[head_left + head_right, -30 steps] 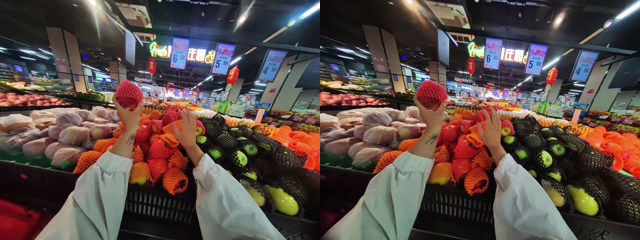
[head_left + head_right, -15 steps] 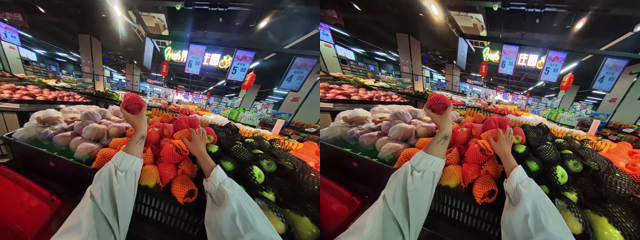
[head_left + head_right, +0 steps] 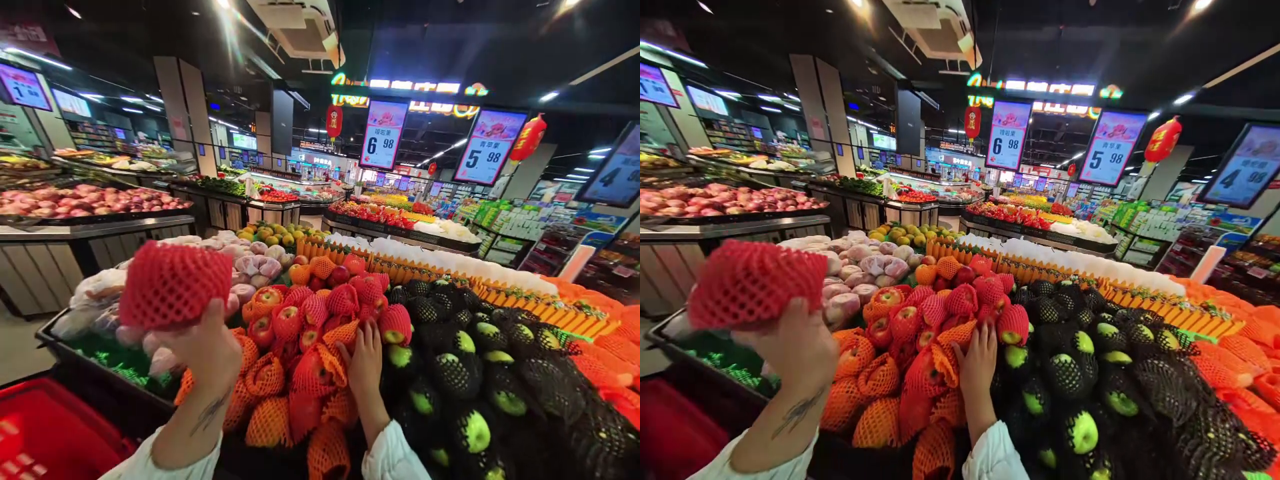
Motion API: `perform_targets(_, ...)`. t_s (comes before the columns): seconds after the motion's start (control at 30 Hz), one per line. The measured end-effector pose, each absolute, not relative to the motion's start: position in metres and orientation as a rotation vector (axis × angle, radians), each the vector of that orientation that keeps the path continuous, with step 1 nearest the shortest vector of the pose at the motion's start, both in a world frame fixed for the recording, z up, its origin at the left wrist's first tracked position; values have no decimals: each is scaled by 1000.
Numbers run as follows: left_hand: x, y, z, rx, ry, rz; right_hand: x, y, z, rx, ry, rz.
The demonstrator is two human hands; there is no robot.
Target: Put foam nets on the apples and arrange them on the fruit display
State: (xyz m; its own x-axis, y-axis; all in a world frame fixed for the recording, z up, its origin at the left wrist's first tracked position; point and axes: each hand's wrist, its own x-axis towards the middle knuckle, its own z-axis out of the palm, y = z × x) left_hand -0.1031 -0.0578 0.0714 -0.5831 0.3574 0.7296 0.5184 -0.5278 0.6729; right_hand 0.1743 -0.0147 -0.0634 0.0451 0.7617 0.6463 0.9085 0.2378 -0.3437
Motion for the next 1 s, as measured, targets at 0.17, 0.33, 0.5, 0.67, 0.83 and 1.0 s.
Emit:
perform_targets(0.17, -93, -131, 103, -1292, -1734, -2165, 166, -25, -52, -1699, -1847, -70)
perform_targets(0.33, -84, -179, 130, -1386, -1821, -1893, 172, -24, -32, -1738, -2029, 22)
perform_targets(0.5, -81, -188, 128, -1251, -1855, -1876, 182, -26, -29, -1726, -2131, 48)
perform_targets(0.67, -136, -146, 106, -1441, -1998, -1806, 184, -31, -34, -1720, -2063, -12)
perform_targets(0.83, -185, -70, 88, -1728, -2145, -1655, 181, -34, -41, -1740, -1944, -62)
perform_targets(1.0, -188, 1, 78, -1891, -2278, -1612, 183, -37, -40, -1760, -1935, -59)
